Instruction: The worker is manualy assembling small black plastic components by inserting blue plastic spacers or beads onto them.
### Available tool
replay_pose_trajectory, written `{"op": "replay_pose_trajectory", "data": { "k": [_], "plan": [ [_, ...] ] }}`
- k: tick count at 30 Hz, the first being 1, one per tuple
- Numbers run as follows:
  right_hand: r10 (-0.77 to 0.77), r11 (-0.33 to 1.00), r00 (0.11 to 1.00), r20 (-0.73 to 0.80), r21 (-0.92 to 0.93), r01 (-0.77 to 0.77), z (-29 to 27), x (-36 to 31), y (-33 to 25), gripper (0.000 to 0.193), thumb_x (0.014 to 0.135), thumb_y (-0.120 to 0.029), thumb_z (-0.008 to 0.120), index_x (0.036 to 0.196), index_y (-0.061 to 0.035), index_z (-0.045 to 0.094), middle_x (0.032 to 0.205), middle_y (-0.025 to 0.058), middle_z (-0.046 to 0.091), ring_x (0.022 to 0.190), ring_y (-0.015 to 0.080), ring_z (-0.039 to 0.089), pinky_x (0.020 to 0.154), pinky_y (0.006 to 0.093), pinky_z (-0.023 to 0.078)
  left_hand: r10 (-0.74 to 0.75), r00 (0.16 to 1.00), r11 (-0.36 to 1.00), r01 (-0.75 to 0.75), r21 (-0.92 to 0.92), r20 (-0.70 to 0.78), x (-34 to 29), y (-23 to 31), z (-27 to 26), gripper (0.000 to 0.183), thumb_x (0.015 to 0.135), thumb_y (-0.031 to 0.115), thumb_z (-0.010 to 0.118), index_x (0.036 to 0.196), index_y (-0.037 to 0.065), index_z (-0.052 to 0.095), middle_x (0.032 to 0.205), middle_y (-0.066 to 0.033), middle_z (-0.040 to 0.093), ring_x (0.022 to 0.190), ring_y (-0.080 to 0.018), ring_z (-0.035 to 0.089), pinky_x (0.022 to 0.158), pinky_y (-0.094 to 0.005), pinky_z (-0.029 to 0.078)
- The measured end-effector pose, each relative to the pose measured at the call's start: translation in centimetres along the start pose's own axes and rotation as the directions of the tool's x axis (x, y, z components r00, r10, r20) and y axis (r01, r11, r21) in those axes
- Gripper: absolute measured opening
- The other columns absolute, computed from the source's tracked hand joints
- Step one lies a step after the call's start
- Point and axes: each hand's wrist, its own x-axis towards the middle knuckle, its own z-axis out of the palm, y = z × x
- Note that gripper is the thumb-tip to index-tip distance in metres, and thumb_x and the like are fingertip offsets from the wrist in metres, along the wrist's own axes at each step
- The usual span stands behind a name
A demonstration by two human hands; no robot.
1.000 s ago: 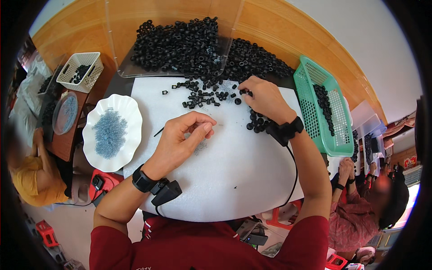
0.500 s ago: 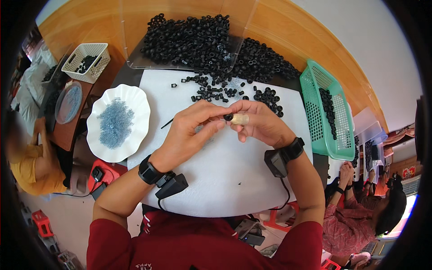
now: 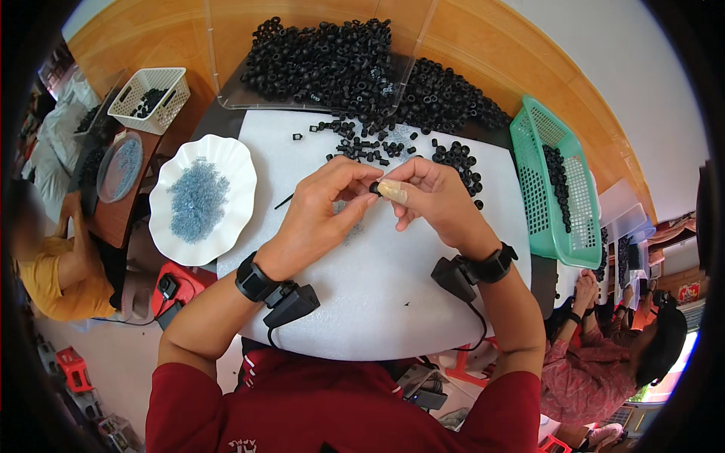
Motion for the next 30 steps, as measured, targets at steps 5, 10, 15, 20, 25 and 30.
{"op": "replay_pose_trajectory", "data": {
  "k": [5, 10, 15, 20, 25, 30],
  "plan": [
    [-0.184, 0.979, 0.977, -0.107, 0.063, 0.192, 0.7, 0.0, -0.5, 0.019, 0.092, -0.012, 0.062, 0.107, 0.0001, 0.061, 0.088, 0.0050, 0.065, 0.068, 0.0076, 0.058, 0.059, 0.0235, 0.053, 0.020, 0.998, 0.999, -0.018, 0.034, -0.054, 0.1, -0.8, -1.0, 0.024, 0.088, 0.001, 0.063, 0.112, -0.001, 0.060, 0.093, -0.0068, 0.060, 0.084, -0.0130, 0.062, 0.074, -0.0255, 0.051],
    [-0.211, 0.975, 0.961, -0.177, -0.112, 0.193, -0.2, -0.3, 0.1, 0.018, 0.092, -0.009, 0.057, 0.108, -0.0013, 0.063, 0.086, 0.0030, 0.065, 0.069, 0.0069, 0.057, 0.062, 0.0224, 0.049, -0.025, 0.968, 0.980, -0.026, -0.198, -0.252, 0.4, 0.5, -1.3, 0.025, 0.097, 0.012, 0.055, 0.118, -0.001, 0.056, 0.105, -0.0103, 0.063, 0.088, -0.0151, 0.063, 0.080, -0.0282, 0.051],
    [-0.377, 0.704, 0.923, 0.071, -0.626, 0.336, 0.0, -0.5, 1.6, 0.013, 0.086, -0.005, 0.061, 0.097, -0.0022, 0.066, 0.081, 0.0065, 0.062, 0.065, 0.0114, 0.059, 0.061, 0.0261, 0.048, -0.119, 0.909, 0.946, -0.019, -0.325, -0.399, 0.8, 0.3, -1.9, 0.028, 0.097, 0.018, 0.056, 0.117, -0.002, 0.055, 0.103, -0.0117, 0.063, 0.085, -0.0157, 0.064, 0.079, -0.0290, 0.052],
    [-0.446, 0.477, 0.865, 0.229, -0.757, 0.446, 0.8, -0.8, 1.8, 0.011, 0.084, -0.005, 0.063, 0.094, -0.0028, 0.066, 0.083, 0.0086, 0.062, 0.065, 0.0198, 0.061, 0.061, 0.0291, 0.049, -0.182, 0.903, 0.923, 0.021, -0.385, -0.388, 0.9, 0.2, -2.1, 0.027, 0.097, 0.018, 0.057, 0.114, -0.003, 0.056, 0.100, -0.0114, 0.064, 0.083, -0.0157, 0.064, 0.077, -0.0287, 0.053],
    [-0.509, 0.341, 0.859, 0.047, -0.906, 0.252, -0.3, -0.4, 2.0, 0.008, 0.084, -0.010, 0.063, 0.091, -0.0068, 0.068, 0.085, 0.0091, 0.064, 0.068, 0.0264, 0.063, 0.063, 0.0333, 0.050, -0.192, 0.911, 0.909, 0.025, -0.416, -0.366, 0.8, -0.1, -2.2, 0.028, 0.096, 0.016, 0.058, 0.118, -0.001, 0.056, 0.105, -0.0118, 0.063, 0.086, -0.0162, 0.063, 0.080, -0.0290, 0.052],
    [-0.535, 0.301, 0.843, -0.054, -0.945, 0.131, -1.5, 0.0, 1.6, 0.010, 0.085, -0.013, 0.062, 0.088, -0.0067, 0.068, 0.087, 0.0100, 0.066, 0.072, 0.0300, 0.064, 0.066, 0.0371, 0.051, -0.190, 0.906, 0.906, 0.014, -0.424, -0.377, 0.7, 0.1, -2.2, 0.028, 0.095, 0.015, 0.059, 0.118, -0.001, 0.057, 0.106, -0.0115, 0.062, 0.086, -0.0157, 0.063, 0.080, -0.0286, 0.052]
  ]
}}
